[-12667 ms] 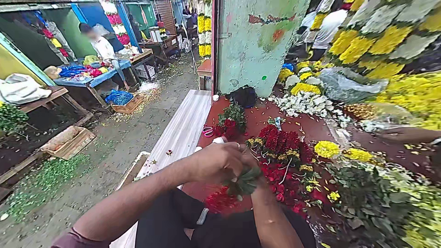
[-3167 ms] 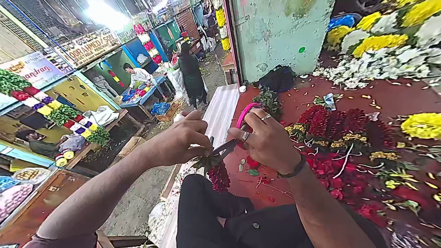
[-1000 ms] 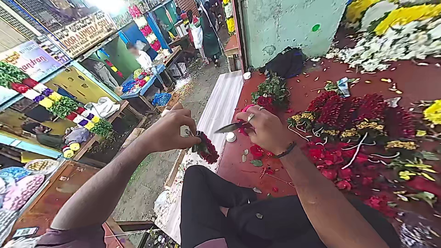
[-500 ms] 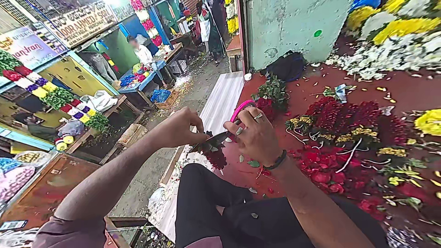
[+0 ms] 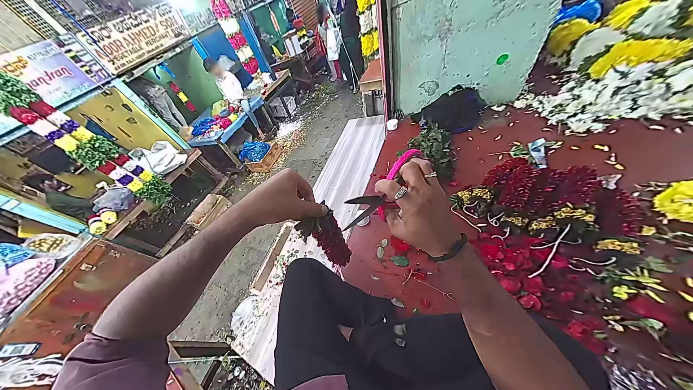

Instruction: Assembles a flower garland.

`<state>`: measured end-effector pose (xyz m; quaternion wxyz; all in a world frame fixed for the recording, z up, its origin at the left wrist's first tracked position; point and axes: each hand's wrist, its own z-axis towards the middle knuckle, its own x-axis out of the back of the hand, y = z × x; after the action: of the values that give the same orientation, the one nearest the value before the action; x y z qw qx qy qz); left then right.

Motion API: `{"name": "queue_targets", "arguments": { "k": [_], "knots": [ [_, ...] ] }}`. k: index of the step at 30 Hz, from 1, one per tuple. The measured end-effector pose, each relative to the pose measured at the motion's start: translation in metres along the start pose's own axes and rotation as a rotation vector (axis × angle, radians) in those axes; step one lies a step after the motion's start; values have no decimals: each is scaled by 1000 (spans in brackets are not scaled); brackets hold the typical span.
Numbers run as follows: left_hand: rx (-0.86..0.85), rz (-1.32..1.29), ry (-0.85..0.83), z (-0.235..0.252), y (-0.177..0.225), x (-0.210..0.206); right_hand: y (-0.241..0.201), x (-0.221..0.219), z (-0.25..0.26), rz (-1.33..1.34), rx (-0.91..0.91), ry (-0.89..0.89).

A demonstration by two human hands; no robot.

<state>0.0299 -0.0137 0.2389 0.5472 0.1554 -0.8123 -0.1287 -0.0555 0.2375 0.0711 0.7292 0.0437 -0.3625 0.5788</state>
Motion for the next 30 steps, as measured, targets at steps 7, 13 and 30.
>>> {"name": "queue_targets", "arguments": {
  "k": [7, 13, 30],
  "knots": [
    [62, -25, 46, 6, -3, -4, -15, -5, 2, -75, 72, -35],
    [29, -32, 41, 11, 1, -10, -24, -11, 1, -139, 41, -83],
    [105, 140, 73, 23, -5, -7, -10, -4, 1, -175, -21, -94]
  ]
}}
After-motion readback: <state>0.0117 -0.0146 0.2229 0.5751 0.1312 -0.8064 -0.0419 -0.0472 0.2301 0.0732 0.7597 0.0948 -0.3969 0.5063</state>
